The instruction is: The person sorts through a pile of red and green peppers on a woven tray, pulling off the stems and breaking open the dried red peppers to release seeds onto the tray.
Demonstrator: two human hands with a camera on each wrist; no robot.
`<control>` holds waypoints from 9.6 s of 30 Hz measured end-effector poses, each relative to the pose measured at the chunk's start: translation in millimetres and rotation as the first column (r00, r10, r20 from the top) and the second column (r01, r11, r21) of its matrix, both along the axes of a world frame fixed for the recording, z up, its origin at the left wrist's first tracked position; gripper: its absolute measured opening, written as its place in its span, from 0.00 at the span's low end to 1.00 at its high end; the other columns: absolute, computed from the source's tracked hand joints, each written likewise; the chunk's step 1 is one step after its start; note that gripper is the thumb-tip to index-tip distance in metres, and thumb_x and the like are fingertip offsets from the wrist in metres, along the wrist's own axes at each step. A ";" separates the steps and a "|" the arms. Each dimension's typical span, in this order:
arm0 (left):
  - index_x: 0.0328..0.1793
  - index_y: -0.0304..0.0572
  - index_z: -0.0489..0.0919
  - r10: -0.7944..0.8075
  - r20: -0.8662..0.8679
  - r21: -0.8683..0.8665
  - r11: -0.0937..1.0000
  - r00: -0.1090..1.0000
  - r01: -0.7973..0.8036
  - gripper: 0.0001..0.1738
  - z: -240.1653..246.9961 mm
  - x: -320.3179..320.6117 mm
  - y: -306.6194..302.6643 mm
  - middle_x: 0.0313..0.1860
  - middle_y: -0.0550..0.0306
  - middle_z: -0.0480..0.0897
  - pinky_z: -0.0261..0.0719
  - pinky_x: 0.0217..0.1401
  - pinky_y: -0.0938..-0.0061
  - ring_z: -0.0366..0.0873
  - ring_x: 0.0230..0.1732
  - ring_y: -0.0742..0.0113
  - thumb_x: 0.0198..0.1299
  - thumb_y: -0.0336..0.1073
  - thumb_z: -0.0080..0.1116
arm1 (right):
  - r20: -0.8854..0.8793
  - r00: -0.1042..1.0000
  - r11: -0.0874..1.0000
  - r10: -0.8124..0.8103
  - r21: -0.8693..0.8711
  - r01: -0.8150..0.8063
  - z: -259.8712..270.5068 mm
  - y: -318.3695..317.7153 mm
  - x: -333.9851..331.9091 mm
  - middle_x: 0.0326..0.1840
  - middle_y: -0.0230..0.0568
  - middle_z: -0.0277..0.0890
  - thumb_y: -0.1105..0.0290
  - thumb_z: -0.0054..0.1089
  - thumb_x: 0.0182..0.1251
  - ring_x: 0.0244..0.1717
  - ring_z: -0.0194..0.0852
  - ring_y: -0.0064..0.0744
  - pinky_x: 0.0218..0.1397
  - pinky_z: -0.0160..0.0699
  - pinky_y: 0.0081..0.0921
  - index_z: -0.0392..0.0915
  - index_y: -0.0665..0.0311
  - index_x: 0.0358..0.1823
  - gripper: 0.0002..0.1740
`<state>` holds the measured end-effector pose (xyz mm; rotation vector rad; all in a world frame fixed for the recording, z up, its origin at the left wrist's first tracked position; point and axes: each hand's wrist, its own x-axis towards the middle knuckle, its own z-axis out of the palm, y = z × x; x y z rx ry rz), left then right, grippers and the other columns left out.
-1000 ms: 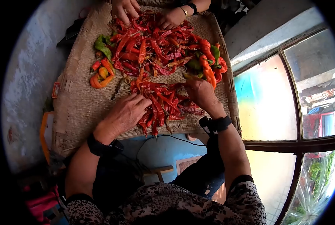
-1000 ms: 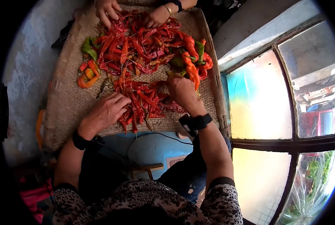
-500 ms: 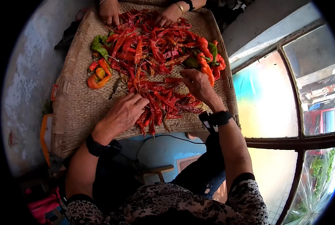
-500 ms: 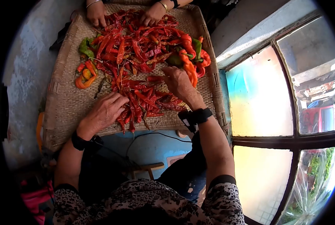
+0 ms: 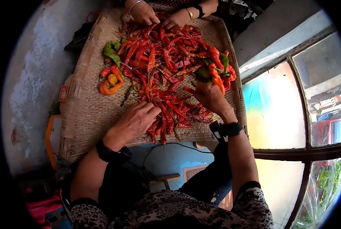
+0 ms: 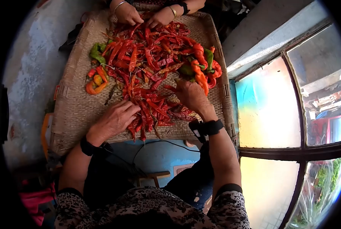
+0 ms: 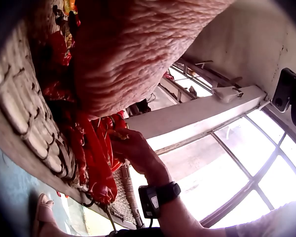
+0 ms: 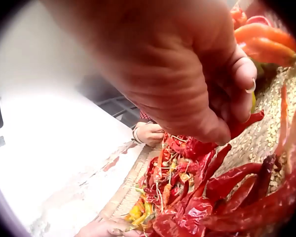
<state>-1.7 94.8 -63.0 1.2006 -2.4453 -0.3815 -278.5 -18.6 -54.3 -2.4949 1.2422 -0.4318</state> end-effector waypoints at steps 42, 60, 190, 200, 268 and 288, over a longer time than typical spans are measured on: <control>0.56 0.37 0.73 0.008 -0.058 0.137 0.991 0.998 0.000 0.18 4.3 1.3 -2.4 0.45 0.48 0.76 0.76 0.49 0.58 0.77 0.46 0.49 0.58 0.24 0.58 | -0.245 0.970 0.999 0.011 0.051 0.001 -15.1 29.1 -33.9 0.35 0.48 0.78 0.70 0.59 0.63 0.42 0.78 0.49 0.43 0.77 0.40 0.77 0.63 0.39 0.06; 0.57 0.37 0.73 -0.016 -0.052 0.092 0.996 0.999 0.021 0.19 5.6 0.7 -0.9 0.44 0.48 0.74 0.76 0.48 0.59 0.75 0.46 0.49 0.59 0.25 0.57 | 0.163 0.978 0.986 -0.132 0.124 0.112 52.1 35.5 -15.4 0.29 0.41 0.78 0.71 0.66 0.57 0.31 0.78 0.31 0.36 0.75 0.28 0.80 0.66 0.46 0.15; 0.44 0.38 0.77 0.083 -0.010 -0.129 0.988 0.996 -0.084 0.11 3.9 2.6 -5.2 0.40 0.54 0.74 0.77 0.50 0.66 0.75 0.45 0.58 0.56 0.31 0.63 | -0.303 0.946 0.985 0.117 0.159 -0.071 13.5 83.3 52.8 0.30 0.47 0.82 0.52 0.68 0.58 0.31 0.82 0.45 0.35 0.80 0.38 0.82 0.59 0.41 0.19; 0.45 0.44 0.81 -0.229 -0.077 -0.168 0.962 0.970 0.214 0.17 -9.4 -14.0 7.2 0.50 0.58 0.77 0.74 0.58 0.66 0.72 0.55 0.61 0.47 0.36 0.71 | -0.208 0.978 0.978 0.029 0.209 0.015 12.5 79.9 59.0 0.30 0.49 0.81 0.60 0.66 0.58 0.32 0.83 0.47 0.36 0.82 0.39 0.80 0.64 0.39 0.15; 0.35 0.37 0.75 0.139 0.010 -0.091 0.986 0.990 -0.138 0.08 27.8 26.6 -2.5 0.32 0.51 0.76 0.80 0.39 0.62 0.80 0.37 0.55 0.59 0.34 0.61 | 0.161 0.966 0.979 0.204 -0.004 -0.206 63.1 45.6 60.1 0.34 0.51 0.83 0.74 0.59 0.65 0.33 0.84 0.39 0.37 0.80 0.30 0.80 0.70 0.48 0.12; 0.35 0.36 0.75 0.175 0.078 -0.096 0.981 0.982 -0.167 0.06 15.7 32.4 -2.0 0.30 0.50 0.76 0.78 0.34 0.61 0.79 0.32 0.51 0.59 0.31 0.58 | -0.022 0.973 0.961 0.228 -0.153 -0.229 8.0 22.3 93.5 0.38 0.45 0.73 0.76 0.62 0.57 0.40 0.77 0.48 0.40 0.77 0.40 0.79 0.60 0.45 0.13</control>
